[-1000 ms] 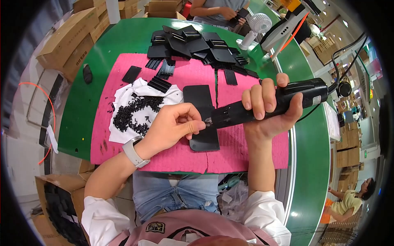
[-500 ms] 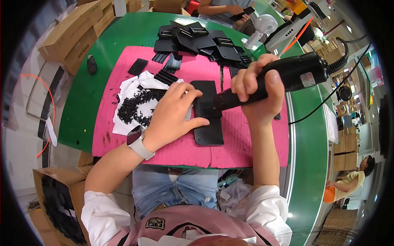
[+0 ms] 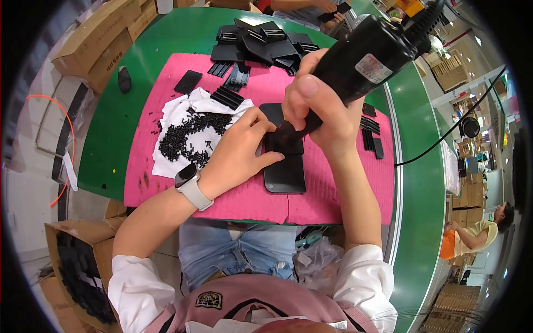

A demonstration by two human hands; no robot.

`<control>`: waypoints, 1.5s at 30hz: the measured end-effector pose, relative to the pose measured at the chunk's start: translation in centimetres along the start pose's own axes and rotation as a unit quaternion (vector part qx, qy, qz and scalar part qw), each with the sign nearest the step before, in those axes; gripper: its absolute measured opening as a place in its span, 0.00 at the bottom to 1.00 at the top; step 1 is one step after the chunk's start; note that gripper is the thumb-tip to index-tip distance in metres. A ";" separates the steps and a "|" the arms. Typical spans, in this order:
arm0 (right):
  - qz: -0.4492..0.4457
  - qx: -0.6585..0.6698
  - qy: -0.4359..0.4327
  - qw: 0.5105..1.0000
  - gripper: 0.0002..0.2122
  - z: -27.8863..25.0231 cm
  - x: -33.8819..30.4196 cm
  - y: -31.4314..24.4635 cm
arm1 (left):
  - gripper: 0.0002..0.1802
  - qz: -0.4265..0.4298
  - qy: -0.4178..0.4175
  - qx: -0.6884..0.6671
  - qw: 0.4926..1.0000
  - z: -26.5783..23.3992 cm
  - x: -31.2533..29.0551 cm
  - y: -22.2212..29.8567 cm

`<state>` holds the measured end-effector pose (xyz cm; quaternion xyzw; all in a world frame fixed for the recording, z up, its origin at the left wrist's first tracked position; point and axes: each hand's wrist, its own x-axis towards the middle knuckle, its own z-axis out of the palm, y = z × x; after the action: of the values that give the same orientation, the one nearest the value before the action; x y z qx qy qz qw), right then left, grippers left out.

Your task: Assembling black plastic components using an electric screwdriver at a factory workbench.

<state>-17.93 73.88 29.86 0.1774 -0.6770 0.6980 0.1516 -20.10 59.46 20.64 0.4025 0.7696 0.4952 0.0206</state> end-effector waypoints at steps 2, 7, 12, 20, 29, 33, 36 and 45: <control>0.002 0.000 0.001 1.000 0.12 0.1 0.0 0.1 | 0.21 -0.003 0.001 0.002 1.000 0.0 0.0 -0.1; 0.008 0.009 -0.003 1.000 0.12 0.0 0.0 0.5 | 0.22 -0.001 -0.002 0.007 1.000 0.1 0.0 -0.1; -0.008 0.015 -0.037 0.999 0.12 -0.1 -0.1 0.7 | 0.22 -0.004 0.004 -0.017 1.000 0.1 0.1 -0.2; 0.007 0.043 -0.034 0.998 0.12 -0.4 0.0 0.7 | 0.21 0.003 0.012 -0.049 0.999 0.2 0.1 -0.5; -0.011 0.010 -0.069 0.998 0.13 0.0 -0.3 0.7 | 0.21 -0.004 -0.027 -0.042 0.999 -0.3 0.2 -0.4; 0.007 0.031 -0.056 0.998 0.14 -0.1 -0.1 0.7 | 0.21 0.013 -0.018 -0.036 0.999 -0.4 0.3 -0.4; -0.013 -0.007 -0.050 0.999 0.13 0.1 -0.2 0.4 | 0.21 0.012 -0.030 -0.027 0.999 -0.4 0.4 -0.3; -0.024 0.002 -0.026 0.999 0.11 0.1 -1.3 0.1 | 0.20 0.007 -0.048 -0.021 0.999 -0.8 0.7 -0.2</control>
<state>-16.82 73.84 29.22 0.2122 -0.6749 0.6907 0.1499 -21.05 59.27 21.17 0.4306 0.7543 0.4918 0.0623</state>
